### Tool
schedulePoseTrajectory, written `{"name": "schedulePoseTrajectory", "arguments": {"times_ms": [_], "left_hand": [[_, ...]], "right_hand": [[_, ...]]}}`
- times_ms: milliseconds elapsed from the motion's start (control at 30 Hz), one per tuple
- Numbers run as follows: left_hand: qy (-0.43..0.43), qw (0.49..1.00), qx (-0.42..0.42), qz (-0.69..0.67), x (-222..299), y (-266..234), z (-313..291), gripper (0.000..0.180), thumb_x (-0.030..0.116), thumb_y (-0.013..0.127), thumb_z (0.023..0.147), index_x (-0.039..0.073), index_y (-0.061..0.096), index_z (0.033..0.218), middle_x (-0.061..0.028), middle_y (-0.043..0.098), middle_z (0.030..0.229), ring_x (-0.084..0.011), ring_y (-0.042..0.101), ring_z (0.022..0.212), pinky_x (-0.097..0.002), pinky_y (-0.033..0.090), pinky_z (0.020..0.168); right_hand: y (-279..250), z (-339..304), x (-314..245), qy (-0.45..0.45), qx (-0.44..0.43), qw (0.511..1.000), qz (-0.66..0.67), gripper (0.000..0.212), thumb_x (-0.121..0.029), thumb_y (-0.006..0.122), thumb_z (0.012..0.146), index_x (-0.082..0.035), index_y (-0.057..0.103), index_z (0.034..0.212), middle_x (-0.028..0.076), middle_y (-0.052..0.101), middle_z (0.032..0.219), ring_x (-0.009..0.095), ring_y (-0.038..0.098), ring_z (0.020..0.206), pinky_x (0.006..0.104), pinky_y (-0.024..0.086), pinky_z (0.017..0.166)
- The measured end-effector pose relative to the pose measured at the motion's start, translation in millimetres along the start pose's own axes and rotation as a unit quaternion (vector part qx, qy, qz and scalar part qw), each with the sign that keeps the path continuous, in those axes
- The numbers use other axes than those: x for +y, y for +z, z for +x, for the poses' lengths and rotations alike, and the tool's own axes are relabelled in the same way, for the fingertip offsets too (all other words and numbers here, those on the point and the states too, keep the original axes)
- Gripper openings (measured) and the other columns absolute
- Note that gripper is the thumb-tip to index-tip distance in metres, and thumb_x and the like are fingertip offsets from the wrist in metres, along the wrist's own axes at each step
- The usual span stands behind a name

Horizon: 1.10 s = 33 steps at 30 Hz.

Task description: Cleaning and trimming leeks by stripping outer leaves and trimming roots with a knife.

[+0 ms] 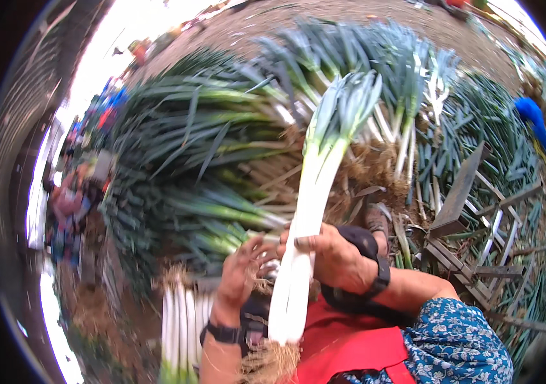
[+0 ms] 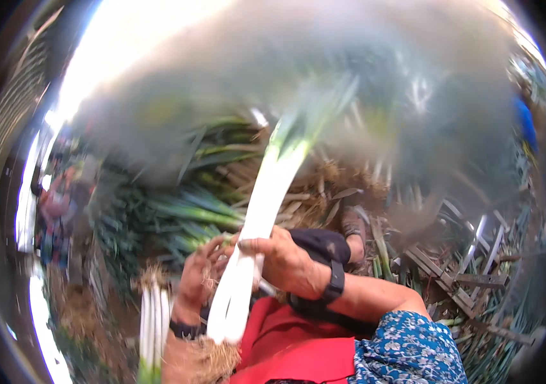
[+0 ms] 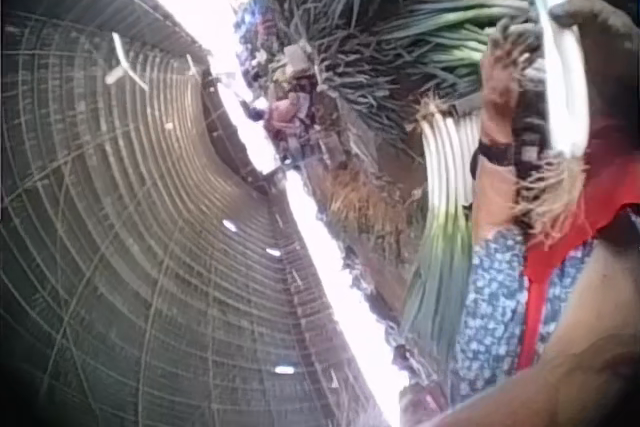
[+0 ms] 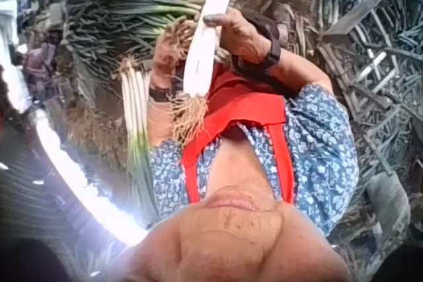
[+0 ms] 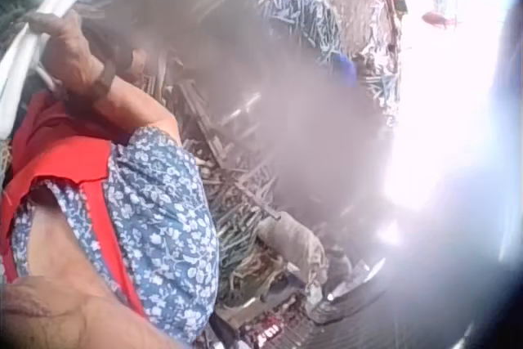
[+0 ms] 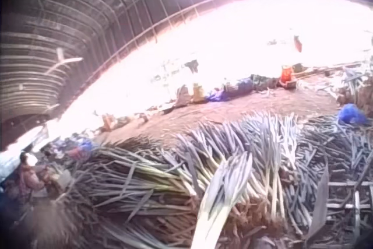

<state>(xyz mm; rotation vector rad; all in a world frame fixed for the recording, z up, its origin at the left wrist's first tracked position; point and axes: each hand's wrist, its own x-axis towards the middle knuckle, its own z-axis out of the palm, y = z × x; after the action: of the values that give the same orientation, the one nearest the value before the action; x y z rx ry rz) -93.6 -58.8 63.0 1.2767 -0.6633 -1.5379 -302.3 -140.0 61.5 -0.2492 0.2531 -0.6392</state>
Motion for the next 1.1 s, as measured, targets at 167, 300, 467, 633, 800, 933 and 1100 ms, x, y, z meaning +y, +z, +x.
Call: {"name": "schedulePoseTrajectory", "arguments": {"times_ms": [167,300,467,633,800,933,1100], "left_hand": [[-0.044,0.973,-0.174,-0.144,-7.6,12.3,-31.8,0.067,0.050,0.042,0.099,0.000,0.034,0.143,-0.0199,0.049,0.136,-0.0312,0.055,0.117,-0.0418,0.046,0.098],[0.101,0.969,-0.136,-0.182,2.2,25.3,-76.4,0.053,0.040,0.050,0.096,-0.004,0.054,0.126,-0.0185,0.063,0.116,-0.0250,0.062,0.104,-0.0372,0.048,0.095],[0.304,0.943,0.011,-0.134,35.0,-18.1,-179.4,0.044,0.030,0.059,0.087,-0.010,0.059,0.106,-0.0181,0.067,0.092,-0.0240,0.067,0.080,-0.0312,0.055,0.077],[0.433,0.879,0.085,-0.179,62.4,-75.5,-284.5,0.049,0.027,0.063,0.087,-0.009,0.054,0.120,-0.0215,0.067,0.098,-0.0246,0.068,0.084,-0.0337,0.056,0.076],[0.540,0.774,0.248,-0.219,52.6,-140.4,-380.9,0.064,0.040,0.067,0.088,-0.001,0.045,0.132,-0.0159,0.056,0.125,-0.0300,0.052,0.120,-0.0463,0.038,0.107],[0.537,0.720,0.372,-0.234,16.8,-159.8,-424.9,0.060,0.042,0.064,0.091,0.000,0.044,0.130,-0.0178,0.050,0.133,-0.0313,0.044,0.128,-0.0484,0.034,0.111],[0.240,0.802,0.412,-0.360,-103.3,-183.2,-430.1,0.053,0.044,0.056,0.095,0.002,0.050,0.126,-0.0157,0.062,0.116,-0.0290,0.062,0.106,-0.0417,0.053,0.088]], "right_hand": [[61.2,-71.4,91.1,0.106,-0.007,0.993,-0.043,0.037,-0.006,0.068,0.080,0.004,0.051,0.112,0.014,0.061,0.104,0.028,0.065,0.095,0.0438,0.058,0.081],[99.3,-94.7,121.0,0.178,-0.054,0.973,-0.134,0.044,-0.009,0.072,0.078,0.003,0.050,0.114,0.015,0.060,0.104,0.028,0.065,0.096,0.0467,0.058,0.081],[164.5,-95.5,174.0,0.202,-0.162,0.927,-0.273,0.055,-0.023,0.077,0.072,0.003,0.053,0.113,0.014,0.064,0.095,0.025,0.066,0.088,0.0381,0.056,0.075],[222.7,-59.5,214.8,0.265,-0.343,0.797,-0.420,0.060,-0.024,0.081,0.066,0.003,0.054,0.112,0.012,0.064,0.091,0.023,0.066,0.081,0.0360,0.055,0.075],[252.9,14.6,240.9,0.248,-0.515,0.613,-0.546,0.064,-0.019,0.085,0.066,0.004,0.053,0.116,0.009,0.065,0.089,0.016,0.064,0.078,0.0295,0.053,0.070],[238.6,88.6,300.4,0.130,-0.621,0.372,-0.678,0.064,-0.006,0.073,0.070,0.004,0.044,0.126,0.012,0.063,0.087,0.019,0.062,0.079,0.0362,0.050,0.074],[196.3,195.1,407.4,0.053,-0.593,0.256,-0.761,0.063,-0.014,0.076,0.057,-0.005,0.058,0.116,0.013,0.065,0.094,0.027,0.062,0.091,0.0361,0.047,0.078]]}}
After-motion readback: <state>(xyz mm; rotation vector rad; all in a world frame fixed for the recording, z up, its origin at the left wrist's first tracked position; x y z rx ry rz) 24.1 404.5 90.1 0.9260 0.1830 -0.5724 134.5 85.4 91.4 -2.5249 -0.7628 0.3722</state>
